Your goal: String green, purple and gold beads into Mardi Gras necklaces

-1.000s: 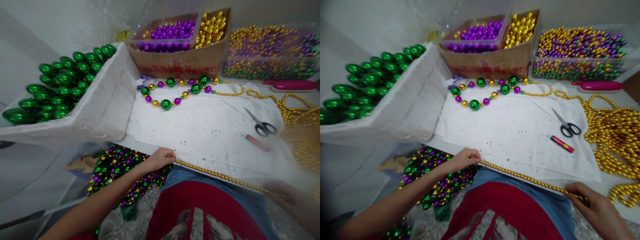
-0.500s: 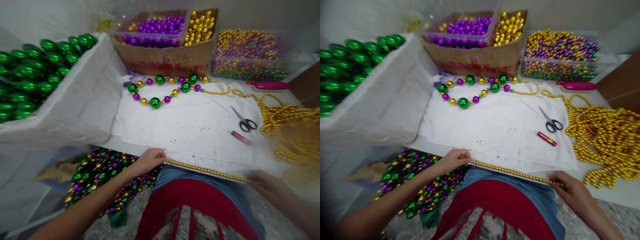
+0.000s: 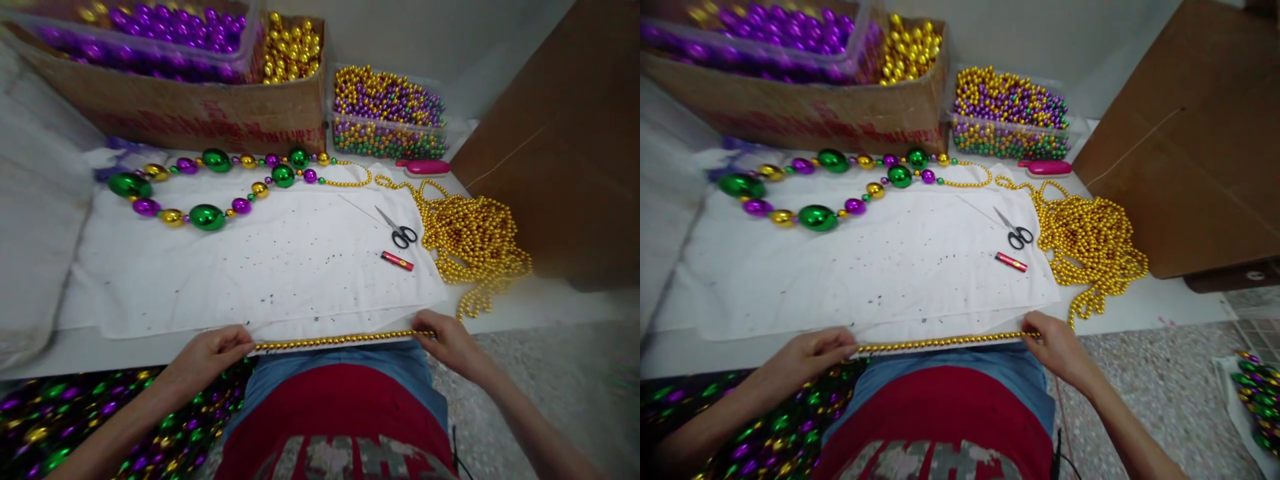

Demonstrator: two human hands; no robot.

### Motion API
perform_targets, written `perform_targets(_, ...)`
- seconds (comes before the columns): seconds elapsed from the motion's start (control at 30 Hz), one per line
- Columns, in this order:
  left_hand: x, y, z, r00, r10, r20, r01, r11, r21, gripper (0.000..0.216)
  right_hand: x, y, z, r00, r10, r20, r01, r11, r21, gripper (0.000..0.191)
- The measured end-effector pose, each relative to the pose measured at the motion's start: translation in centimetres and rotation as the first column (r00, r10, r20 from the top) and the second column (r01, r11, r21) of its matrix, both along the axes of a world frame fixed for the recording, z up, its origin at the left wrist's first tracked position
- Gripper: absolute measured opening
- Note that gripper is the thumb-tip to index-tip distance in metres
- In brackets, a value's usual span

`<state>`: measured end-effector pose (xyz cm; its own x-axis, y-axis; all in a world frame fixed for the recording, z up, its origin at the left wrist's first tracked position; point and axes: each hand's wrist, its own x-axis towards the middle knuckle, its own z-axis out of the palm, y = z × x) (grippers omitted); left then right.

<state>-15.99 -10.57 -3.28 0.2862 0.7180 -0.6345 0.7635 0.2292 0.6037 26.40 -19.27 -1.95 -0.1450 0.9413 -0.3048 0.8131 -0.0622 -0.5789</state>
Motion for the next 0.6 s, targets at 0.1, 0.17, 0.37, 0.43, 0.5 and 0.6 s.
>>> perform_targets(0.1,0.1,0.0,0.2,1.000,0.009,-0.006,-0.009,1.000,-0.007,0.046,-0.3,-0.1,0.2,1.000,0.009,0.017,-0.010,1.000,0.021,0.005)
perform_targets(0.17,0.1,0.1,0.2,1.000,0.003,-0.014,-0.003,1.000,-0.006,0.047,-0.6,-0.1,0.4,1.000,-0.002,0.024,0.002,1.000,0.025,0.006)
perform_targets(0.37,0.0,0.1,0.2,1.000,-0.007,-0.007,0.007,1.000,-0.003,0.045,-1.1,0.0,0.3,0.998,-0.058,-0.013,0.058,0.998,-0.013,0.009)
perform_targets(0.43,0.0,0.1,0.2,1.000,-0.012,-0.010,0.012,1.000,-0.006,0.045,-1.1,0.1,0.1,0.998,-0.049,-0.046,0.048,0.998,-0.031,0.011)
perform_targets(0.5,0.1,0.0,0.3,1.000,-0.015,-0.013,0.015,1.000,-0.005,0.045,-1.0,0.1,-0.1,0.996,-0.045,-0.071,0.042,0.998,-0.049,0.012)
perform_targets(0.6,0.1,0.0,0.3,1.000,-0.007,-0.001,0.007,1.000,0.007,0.044,-0.9,0.0,-0.4,0.995,-0.065,-0.081,0.061,0.996,-0.062,0.011)
